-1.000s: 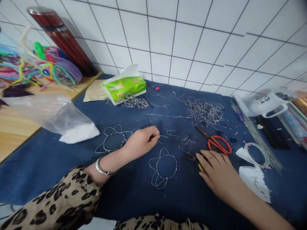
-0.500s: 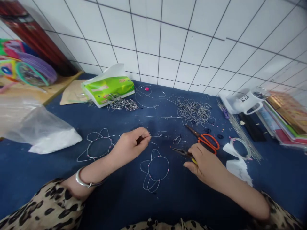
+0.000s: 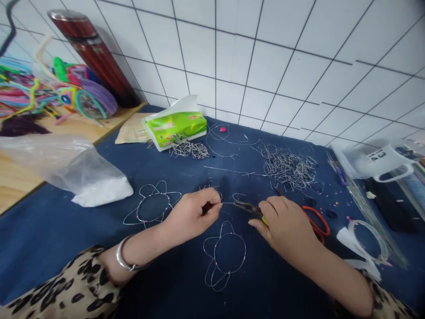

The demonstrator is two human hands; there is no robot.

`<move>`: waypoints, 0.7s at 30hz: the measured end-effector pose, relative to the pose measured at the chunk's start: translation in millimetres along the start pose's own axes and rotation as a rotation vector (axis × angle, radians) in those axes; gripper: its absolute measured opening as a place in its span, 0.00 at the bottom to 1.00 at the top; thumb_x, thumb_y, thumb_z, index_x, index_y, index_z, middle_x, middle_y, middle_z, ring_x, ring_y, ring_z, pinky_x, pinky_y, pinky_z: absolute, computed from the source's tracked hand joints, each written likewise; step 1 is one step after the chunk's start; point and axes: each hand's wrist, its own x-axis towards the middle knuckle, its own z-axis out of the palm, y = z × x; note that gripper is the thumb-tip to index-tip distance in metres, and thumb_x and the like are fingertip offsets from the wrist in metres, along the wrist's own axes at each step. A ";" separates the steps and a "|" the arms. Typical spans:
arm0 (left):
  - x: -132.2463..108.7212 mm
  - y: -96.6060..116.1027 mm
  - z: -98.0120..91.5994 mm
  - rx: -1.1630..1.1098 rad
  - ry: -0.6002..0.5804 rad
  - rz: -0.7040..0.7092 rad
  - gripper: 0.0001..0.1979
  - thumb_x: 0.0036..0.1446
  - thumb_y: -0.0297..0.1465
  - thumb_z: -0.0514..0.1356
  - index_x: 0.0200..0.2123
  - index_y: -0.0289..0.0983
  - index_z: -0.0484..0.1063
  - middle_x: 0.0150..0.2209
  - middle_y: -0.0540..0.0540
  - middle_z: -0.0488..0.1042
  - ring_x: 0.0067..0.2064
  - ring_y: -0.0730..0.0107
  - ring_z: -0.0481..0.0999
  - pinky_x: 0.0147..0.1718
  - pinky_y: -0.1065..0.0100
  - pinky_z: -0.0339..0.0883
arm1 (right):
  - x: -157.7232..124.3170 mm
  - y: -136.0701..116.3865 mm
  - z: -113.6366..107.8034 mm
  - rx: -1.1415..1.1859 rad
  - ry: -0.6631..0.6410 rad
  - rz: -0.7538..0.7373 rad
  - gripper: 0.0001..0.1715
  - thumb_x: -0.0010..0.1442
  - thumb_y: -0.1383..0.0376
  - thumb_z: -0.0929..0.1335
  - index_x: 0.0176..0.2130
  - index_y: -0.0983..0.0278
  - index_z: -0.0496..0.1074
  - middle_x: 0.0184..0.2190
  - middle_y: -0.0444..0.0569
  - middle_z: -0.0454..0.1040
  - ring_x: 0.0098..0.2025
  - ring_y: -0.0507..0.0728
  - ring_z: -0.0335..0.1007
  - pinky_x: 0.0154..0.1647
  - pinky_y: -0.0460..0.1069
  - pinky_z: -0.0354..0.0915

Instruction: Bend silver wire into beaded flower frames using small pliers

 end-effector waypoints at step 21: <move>-1.1 -1.7 5.0 -0.194 -0.103 0.046 0.06 0.60 0.28 0.53 0.36 0.37 0.69 0.25 0.52 0.70 0.24 0.81 0.70 0.26 0.76 0.66 | -3.5 3.3 10.8 0.133 0.020 -0.059 0.16 0.62 0.55 0.60 0.37 0.65 0.69 0.29 0.49 0.68 0.32 0.55 0.62 0.31 0.49 0.56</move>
